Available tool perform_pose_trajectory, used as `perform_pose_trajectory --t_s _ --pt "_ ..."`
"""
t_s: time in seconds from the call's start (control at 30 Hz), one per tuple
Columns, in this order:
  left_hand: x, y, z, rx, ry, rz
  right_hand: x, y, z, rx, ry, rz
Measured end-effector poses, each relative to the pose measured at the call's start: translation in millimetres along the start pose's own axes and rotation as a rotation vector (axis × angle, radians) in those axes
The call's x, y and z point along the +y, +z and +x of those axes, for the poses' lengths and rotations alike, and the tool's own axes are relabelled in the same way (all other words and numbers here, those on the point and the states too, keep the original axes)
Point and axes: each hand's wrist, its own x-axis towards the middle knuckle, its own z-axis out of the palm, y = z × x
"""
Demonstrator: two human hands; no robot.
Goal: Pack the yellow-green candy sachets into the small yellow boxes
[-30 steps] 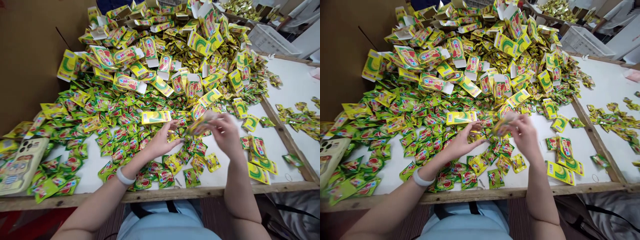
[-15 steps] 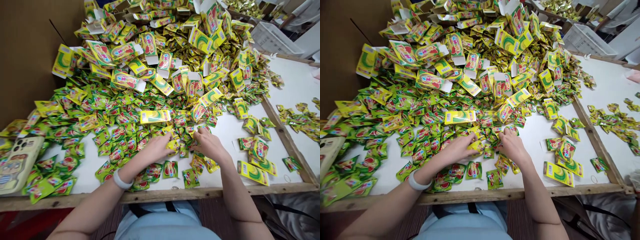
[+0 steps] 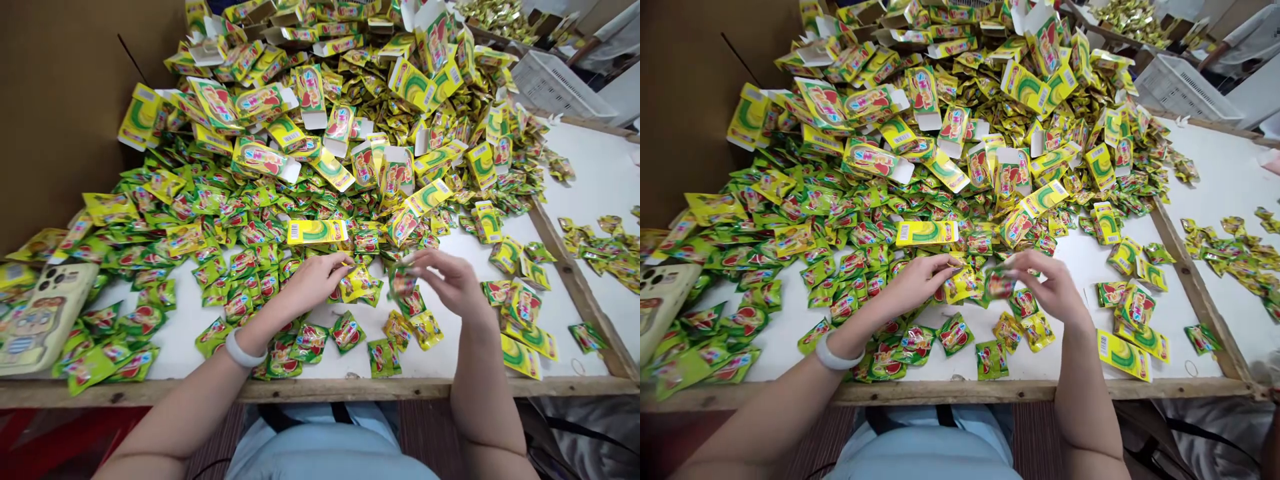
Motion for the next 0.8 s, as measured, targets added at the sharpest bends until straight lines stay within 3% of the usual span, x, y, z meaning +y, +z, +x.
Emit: perform_pose_trajectory --t_s 0.07,0.17,0.3,0.43,0.5,0.67,0.73,0.8 --pt "3 1.5 -1 -0.048 0.034 0.017 -9 14 2 -0.155 0.004 0.086" --pt "3 4.1 -1 -0.103 0.128 -0.04 -14 37 4 -0.23 0.083 0.108" --pt "0 2.4 0 -0.139 0.161 -0.156 -8 53 3 -0.195 0.197 0.151" --pt "2 -0.7 -4 -0.203 0.18 -0.212 -4 56 1 -0.064 0.292 0.252" --pt "4 1.1 -7 -0.172 0.167 -0.243 -3 57 1 -0.059 0.37 0.398" --pt "6 3.6 -9 -0.16 0.155 -0.251 -2 58 6 -0.284 0.609 0.765" --pt "2 -4.1 -6 -0.084 0.185 -0.159 -1 59 8 -0.198 0.654 0.761" --pt "-8 -16.2 -1 0.095 0.198 0.012 1 58 9 -0.046 0.651 0.713"
